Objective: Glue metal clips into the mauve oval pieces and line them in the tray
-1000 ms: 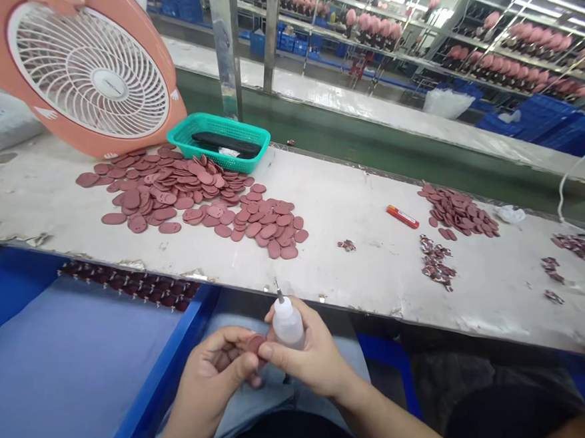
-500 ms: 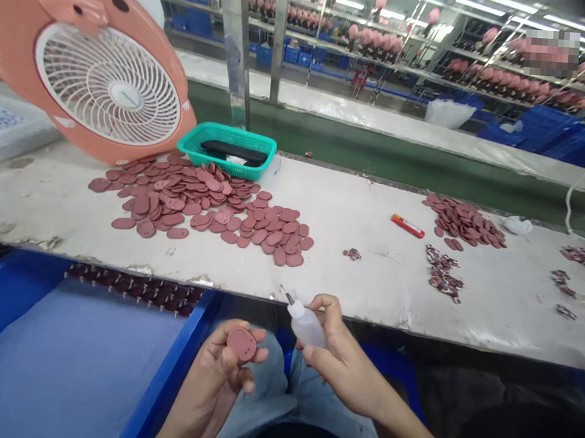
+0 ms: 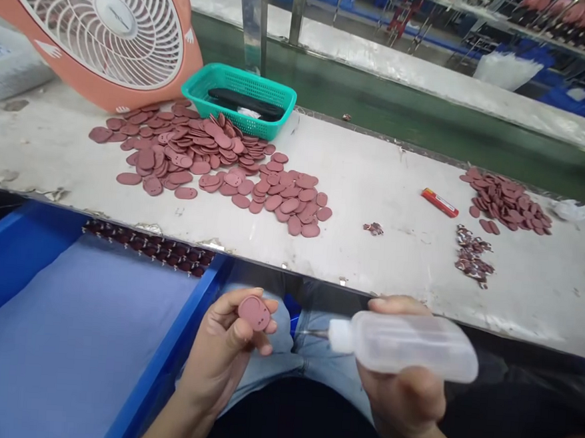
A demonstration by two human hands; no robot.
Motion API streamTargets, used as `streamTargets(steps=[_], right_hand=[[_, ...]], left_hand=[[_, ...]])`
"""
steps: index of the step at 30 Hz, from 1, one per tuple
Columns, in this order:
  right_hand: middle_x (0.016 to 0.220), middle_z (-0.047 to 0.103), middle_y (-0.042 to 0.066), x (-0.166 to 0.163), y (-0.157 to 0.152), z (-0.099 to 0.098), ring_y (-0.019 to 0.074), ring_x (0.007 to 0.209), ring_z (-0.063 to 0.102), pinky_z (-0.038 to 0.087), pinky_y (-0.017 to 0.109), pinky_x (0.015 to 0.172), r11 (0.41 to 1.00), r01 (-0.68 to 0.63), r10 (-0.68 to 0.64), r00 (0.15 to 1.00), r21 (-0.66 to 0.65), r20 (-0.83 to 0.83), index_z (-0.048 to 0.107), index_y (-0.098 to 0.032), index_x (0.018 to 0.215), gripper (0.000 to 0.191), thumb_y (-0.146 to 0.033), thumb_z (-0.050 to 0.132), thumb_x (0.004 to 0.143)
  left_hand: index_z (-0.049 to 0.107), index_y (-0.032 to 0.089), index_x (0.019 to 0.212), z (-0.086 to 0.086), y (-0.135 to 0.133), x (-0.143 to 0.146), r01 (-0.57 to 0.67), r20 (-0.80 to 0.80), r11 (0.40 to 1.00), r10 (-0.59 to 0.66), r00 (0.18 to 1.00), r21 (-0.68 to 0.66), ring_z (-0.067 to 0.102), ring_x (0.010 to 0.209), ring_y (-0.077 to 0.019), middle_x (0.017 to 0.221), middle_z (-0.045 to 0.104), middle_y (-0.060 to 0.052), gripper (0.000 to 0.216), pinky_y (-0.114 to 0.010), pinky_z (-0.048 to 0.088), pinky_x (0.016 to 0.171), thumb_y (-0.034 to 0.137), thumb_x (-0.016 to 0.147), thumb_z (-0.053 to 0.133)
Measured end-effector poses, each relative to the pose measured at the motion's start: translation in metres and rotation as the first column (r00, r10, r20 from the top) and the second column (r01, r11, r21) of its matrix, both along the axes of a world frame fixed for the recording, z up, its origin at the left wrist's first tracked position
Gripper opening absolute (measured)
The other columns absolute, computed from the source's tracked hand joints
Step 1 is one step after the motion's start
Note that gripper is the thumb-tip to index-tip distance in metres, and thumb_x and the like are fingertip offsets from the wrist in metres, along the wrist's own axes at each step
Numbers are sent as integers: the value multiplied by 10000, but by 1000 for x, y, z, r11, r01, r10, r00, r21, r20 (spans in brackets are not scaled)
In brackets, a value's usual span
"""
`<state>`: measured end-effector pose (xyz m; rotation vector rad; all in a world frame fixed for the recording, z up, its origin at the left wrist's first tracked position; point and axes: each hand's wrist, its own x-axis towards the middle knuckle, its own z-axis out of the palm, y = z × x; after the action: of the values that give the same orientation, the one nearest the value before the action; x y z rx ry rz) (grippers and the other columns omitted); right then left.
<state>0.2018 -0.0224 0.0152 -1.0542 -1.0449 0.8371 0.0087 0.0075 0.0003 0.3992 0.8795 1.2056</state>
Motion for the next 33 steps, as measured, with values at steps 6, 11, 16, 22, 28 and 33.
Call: streamTargets(steps=[6,11,16,22,28,33], right_hand=[[803,668,35,-20,-4,0,159,533,579,482,312,453,995,-82,73,986,57,152,671,-264,1136,408,-558,667,853],[743,646,11,-21,-2,3,147,506,563,458,297,431,995,-88,81,984,41,158,664,-280,1158,403,-541,680,851],[724,638,-5,-23,-1,1,102,392,454,428,291,393,991,-129,130,982,-22,137,669,-280,1147,393,-535,686,849],[849,676,20,-21,-7,-3,90,406,465,481,298,437,991,-134,136,980,-25,142,663,-265,1180,367,-485,653,886],[820,682,20,-23,-2,2,159,559,610,525,301,488,993,-120,114,971,16,210,660,-259,1157,370,-489,676,868],[721,646,5,-25,-2,2,133,435,512,480,309,430,997,-82,82,985,-4,150,660,-263,1136,387,-544,653,869]], left_hand=[[814,263,858,1,2,1,19,9,996,-20,1000,89,719,584,-142,783,811,-39,334,-157,562,465,395,571,923],[816,262,861,2,2,1,21,5,993,-22,1000,114,711,586,-132,785,811,-34,324,-152,568,470,385,580,921],[817,265,860,1,1,0,20,1,992,-21,1000,123,691,574,-112,785,813,-28,318,-148,574,483,384,584,921],[817,274,876,1,1,-2,30,-1,991,-30,1000,131,711,597,-122,804,816,-23,305,-144,575,490,375,604,912],[817,274,869,2,1,-2,20,-9,991,-19,1000,131,707,579,-118,789,815,-24,308,-142,573,483,388,599,912],[821,277,857,5,1,-2,11,-5,994,-10,1000,106,677,505,-100,781,813,-27,313,-147,571,483,390,582,919]])
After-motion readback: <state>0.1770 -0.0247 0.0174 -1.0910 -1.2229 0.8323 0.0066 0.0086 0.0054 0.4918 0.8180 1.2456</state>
